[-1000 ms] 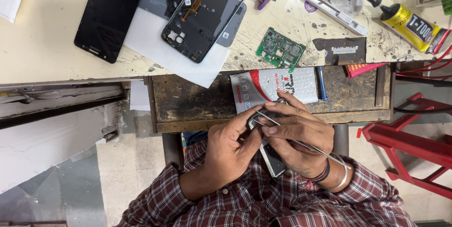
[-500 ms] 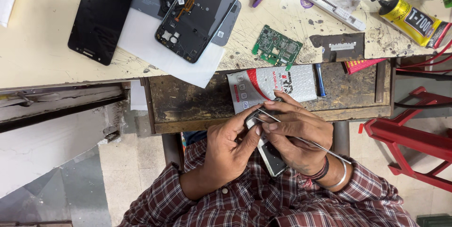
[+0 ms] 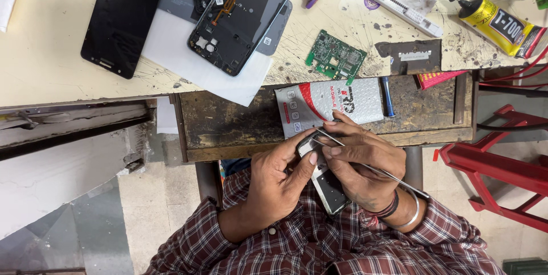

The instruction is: The person repairs a disassembled smartphone at a cluttered workbench. They use tweezers to work on the exposed motherboard, solder a connection on the board with a soldering iron, then hold the phone frame and pry at its edge with a metal tool.

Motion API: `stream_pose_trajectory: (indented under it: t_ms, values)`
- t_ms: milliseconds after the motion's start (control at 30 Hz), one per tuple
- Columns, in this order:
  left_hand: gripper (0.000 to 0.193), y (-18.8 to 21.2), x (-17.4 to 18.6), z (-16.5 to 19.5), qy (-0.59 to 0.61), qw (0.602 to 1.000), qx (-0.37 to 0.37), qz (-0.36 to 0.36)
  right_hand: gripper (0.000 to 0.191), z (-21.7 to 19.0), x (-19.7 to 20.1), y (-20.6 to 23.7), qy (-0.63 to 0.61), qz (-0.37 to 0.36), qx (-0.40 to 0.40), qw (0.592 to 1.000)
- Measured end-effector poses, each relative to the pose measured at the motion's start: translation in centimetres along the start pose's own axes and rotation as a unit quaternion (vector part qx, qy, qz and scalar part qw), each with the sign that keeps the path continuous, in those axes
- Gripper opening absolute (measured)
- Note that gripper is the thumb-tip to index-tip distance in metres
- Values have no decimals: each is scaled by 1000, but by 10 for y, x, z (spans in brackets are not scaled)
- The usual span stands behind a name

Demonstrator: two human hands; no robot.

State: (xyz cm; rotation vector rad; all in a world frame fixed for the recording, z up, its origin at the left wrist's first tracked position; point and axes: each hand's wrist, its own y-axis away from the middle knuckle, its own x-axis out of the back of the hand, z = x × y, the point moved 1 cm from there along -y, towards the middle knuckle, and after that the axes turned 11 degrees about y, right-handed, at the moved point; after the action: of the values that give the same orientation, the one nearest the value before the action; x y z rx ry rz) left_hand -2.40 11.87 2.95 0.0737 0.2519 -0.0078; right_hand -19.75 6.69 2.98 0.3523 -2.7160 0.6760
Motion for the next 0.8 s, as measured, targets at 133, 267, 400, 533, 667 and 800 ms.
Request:
stream_pose_trajectory:
  t_ms: [133, 267, 400, 533, 667, 800]
  values:
    - [38, 1, 1, 3, 16, 1000, -11, -3, 12, 1, 0, 2, -17, 19, -16, 1000]
    - [38, 1, 0, 6, 17, 1000, -15, 0, 12, 0, -1, 3, -11, 22, -19, 1000]
    - [39, 0, 0, 6, 13, 1000, 8, 1, 13, 0, -2, 3, -9, 49, -31, 998]
    - [38, 3, 1, 7, 10, 1000, -17, -1, 12, 0, 0, 0, -13, 22, -18, 1000]
    - [41, 2, 2, 2, -26, 999, 34, 5, 10, -2, 1, -5, -10, -26, 13, 1000]
    - [39, 2, 4, 1, -10, 1000, -27, -8, 10, -5, 1, -8, 16, -44, 35, 998]
